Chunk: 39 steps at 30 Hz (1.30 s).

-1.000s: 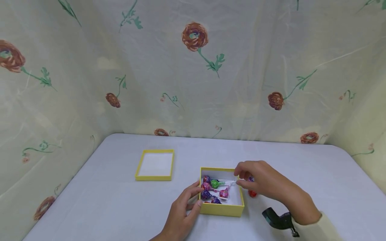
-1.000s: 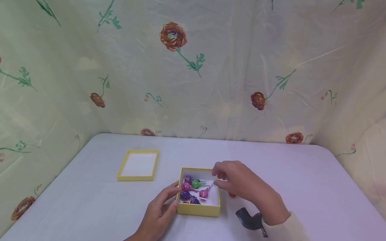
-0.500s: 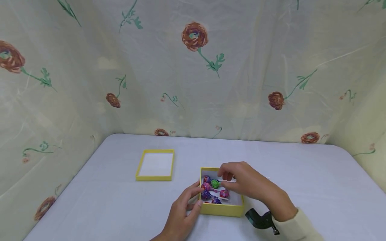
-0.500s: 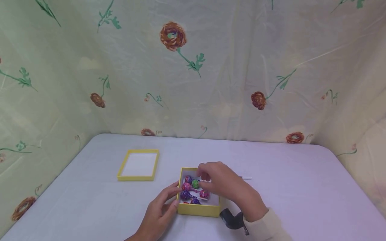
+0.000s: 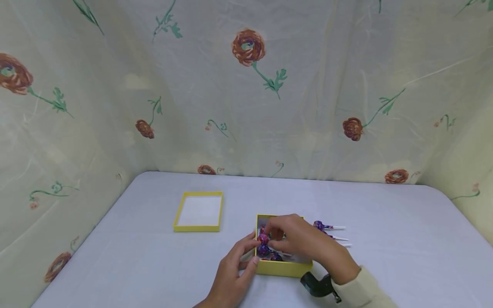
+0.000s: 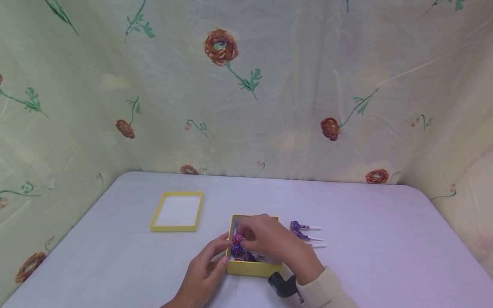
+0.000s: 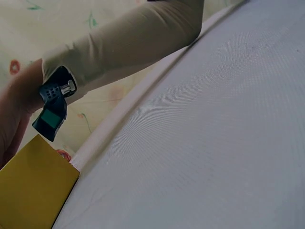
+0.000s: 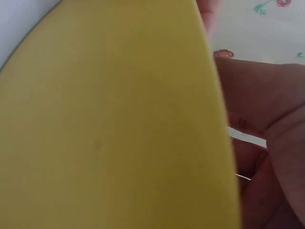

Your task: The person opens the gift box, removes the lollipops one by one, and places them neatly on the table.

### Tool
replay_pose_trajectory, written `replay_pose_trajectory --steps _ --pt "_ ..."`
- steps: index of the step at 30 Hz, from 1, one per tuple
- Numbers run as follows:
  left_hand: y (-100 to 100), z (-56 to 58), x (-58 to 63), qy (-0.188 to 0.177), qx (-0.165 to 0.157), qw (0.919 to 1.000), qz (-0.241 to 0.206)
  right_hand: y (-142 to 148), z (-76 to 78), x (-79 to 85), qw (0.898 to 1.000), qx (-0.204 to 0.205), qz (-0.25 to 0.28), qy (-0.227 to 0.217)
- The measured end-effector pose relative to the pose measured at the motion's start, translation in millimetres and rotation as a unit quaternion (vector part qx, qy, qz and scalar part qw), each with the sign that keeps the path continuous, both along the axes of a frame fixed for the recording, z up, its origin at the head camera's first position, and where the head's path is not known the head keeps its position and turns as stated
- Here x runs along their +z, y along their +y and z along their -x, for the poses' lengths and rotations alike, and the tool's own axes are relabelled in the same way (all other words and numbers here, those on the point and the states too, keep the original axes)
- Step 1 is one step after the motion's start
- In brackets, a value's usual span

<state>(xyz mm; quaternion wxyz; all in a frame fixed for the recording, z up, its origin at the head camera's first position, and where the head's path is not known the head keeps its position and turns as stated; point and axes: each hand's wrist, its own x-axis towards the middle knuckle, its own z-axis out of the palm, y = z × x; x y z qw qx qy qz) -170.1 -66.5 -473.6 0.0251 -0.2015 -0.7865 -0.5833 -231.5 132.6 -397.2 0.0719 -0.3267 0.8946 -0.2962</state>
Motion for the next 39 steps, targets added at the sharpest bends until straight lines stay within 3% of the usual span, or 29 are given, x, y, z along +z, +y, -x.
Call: replay_pose_trajectory --steps 12,25,34,39 --pt "0.1 0.3 -1.7 0.026 0.002 0.9996 -0.006 -5.6 0.7 -11.3 0.999 0.033 0.012 0.017" --pt "0.2 -0.1 -4.4 0.033 -0.003 0.9992 -0.021 -7.0 2.4 -16.1 0.999 0.019 -0.024 -0.016" --pt "0.2 -1.5 -4.4 0.06 -0.001 0.9978 -0.027 -8.6 2.6 -20.4 0.999 0.021 -0.022 -0.013" --pt "1.7 -1.0 -4.9 0.056 0.007 0.9982 -0.02 -8.8 1.9 -20.4 0.999 0.021 -0.028 -0.008"
